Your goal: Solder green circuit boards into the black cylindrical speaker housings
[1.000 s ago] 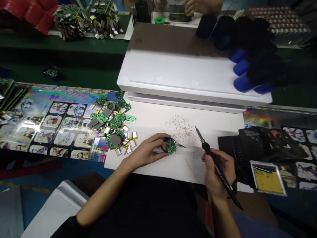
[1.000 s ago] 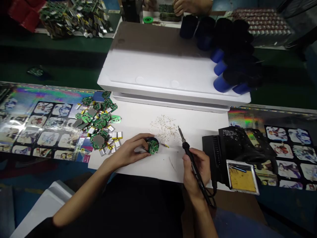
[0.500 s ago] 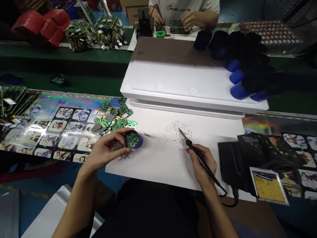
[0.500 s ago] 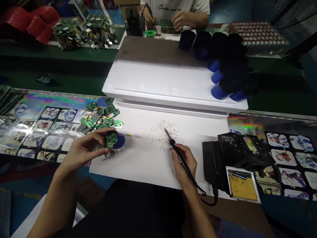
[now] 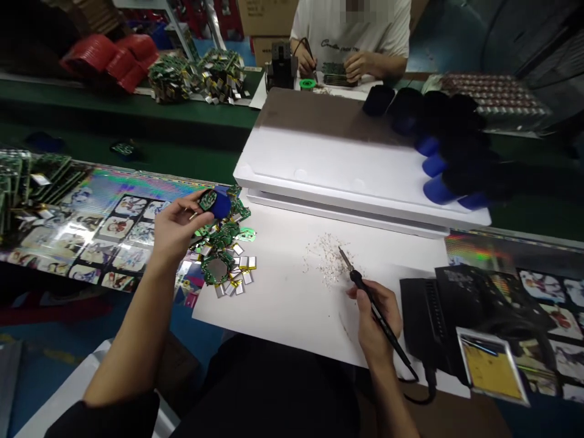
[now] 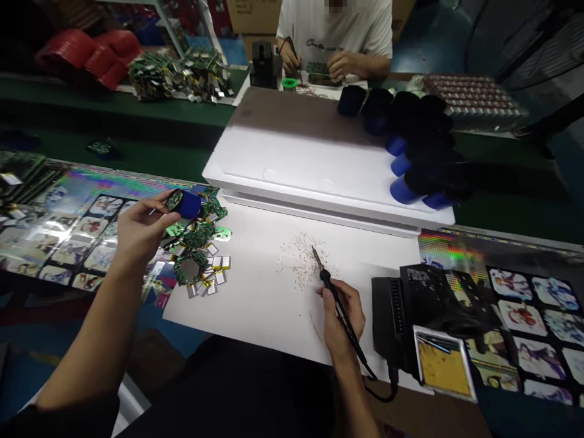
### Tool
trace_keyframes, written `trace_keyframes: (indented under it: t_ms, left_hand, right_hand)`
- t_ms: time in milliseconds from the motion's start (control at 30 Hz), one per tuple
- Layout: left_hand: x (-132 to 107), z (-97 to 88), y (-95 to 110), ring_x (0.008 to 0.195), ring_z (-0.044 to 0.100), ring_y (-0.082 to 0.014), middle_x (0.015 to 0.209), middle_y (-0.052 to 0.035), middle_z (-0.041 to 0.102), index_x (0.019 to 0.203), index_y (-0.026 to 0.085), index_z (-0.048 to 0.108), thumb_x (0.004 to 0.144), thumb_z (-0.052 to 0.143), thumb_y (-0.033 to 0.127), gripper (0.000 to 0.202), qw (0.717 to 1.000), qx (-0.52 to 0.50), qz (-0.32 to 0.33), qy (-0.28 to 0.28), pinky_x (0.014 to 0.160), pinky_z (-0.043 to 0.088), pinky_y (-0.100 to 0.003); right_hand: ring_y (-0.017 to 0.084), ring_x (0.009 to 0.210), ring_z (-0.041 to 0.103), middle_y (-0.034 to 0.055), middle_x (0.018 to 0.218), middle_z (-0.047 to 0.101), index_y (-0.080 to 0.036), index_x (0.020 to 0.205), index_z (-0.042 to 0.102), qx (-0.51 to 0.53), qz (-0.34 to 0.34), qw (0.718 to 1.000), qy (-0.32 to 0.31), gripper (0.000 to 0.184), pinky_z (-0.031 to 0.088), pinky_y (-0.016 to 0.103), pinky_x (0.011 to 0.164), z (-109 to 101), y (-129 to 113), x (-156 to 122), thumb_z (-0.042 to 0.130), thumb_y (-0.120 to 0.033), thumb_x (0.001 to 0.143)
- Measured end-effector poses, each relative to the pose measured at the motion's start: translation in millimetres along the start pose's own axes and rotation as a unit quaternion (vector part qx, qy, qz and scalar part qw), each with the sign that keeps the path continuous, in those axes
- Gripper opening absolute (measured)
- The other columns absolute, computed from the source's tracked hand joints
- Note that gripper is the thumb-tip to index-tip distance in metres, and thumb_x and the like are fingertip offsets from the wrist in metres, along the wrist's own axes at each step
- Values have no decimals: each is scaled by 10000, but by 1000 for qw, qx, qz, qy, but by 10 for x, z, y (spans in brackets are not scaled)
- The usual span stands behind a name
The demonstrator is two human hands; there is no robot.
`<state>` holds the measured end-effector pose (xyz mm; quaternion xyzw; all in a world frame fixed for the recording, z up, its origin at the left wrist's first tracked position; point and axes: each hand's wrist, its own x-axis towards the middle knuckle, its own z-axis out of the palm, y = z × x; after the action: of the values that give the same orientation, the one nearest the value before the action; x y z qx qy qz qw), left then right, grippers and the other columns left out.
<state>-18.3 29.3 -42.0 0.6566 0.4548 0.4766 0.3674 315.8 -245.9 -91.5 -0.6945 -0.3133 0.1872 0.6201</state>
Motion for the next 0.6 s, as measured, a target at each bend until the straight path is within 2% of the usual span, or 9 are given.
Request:
trace_keyframes:
  t_ms: [67, 133, 267, 367, 433, 533, 600]
  left_hand:
    - [318, -20, -91, 1325, 662, -301, 1285, 12, 752, 818, 205, 543, 750, 909, 501, 476, 999, 19, -10, 27, 1128, 565, -565]
    - [661, -25, -159, 1322, 656, -298, 1304, -37, 736, 820, 199, 541, 716, 894, 546, 505, 997, 47, -26, 54, 1121, 561, -507]
    - [1200, 30, -266, 1218, 693, -286, 1230, -132, 733, 801, 185, 583, 691, 858, 475, 415, 990, 117, -68, 50, 1039, 564, -386]
    - [1379, 80, -321, 1064, 719, -267, 1147, -129, 740, 773, 167, 608, 630, 867, 362, 354, 984, 149, -89, 34, 976, 566, -372]
    - [1424, 99, -310, 1031, 712, -273, 1101, -117, 734, 797, 162, 631, 605, 862, 307, 334, 982, 162, -88, 32, 968, 563, -386]
    - [1467, 155, -163, 1154, 669, -299, 1150, -112, 705, 915, 167, 667, 638, 834, 282, 343, 981, 174, -61, 53, 1043, 530, -398]
    - [1491, 272, 44, 1215, 646, -281, 1215, -100, 691, 997, 179, 679, 722, 784, 297, 317, 983, 166, -22, 70, 1076, 512, -375]
  right_hand:
    - [220, 706, 798, 62, 879, 810, -179, 1121, 722, 8, 9, 1000, -2, 317, 680, 373, 690, 2, 5, 4, 779, -427, 931]
    - [227, 665, 791, 80, 916, 820, -178, 1157, 717, 23, 14, 1000, 1, 350, 659, 356, 608, 6, 30, 3, 781, -436, 929]
    - [250, 675, 799, 128, 1023, 829, -167, 1214, 727, 47, 20, 999, -8, 398, 649, 363, 552, 17, 69, -15, 762, -457, 944]
    - [250, 648, 789, 123, 993, 836, -173, 1205, 747, 33, 6, 999, -9, 403, 654, 371, 552, 8, 63, -23, 754, -480, 944]
    - [248, 635, 779, 99, 943, 837, -199, 1202, 759, 7, -2, 1000, -10, 403, 654, 366, 555, -6, 67, -21, 787, -479, 914]
    - [248, 641, 771, 49, 831, 820, -237, 1224, 759, -34, -14, 999, -22, 412, 655, 357, 579, -25, 120, -18, 810, -472, 889]
    - [232, 609, 754, 31, 786, 807, -242, 1237, 758, -44, -19, 998, -26, 396, 648, 343, 577, -29, 186, -22, 786, -466, 912]
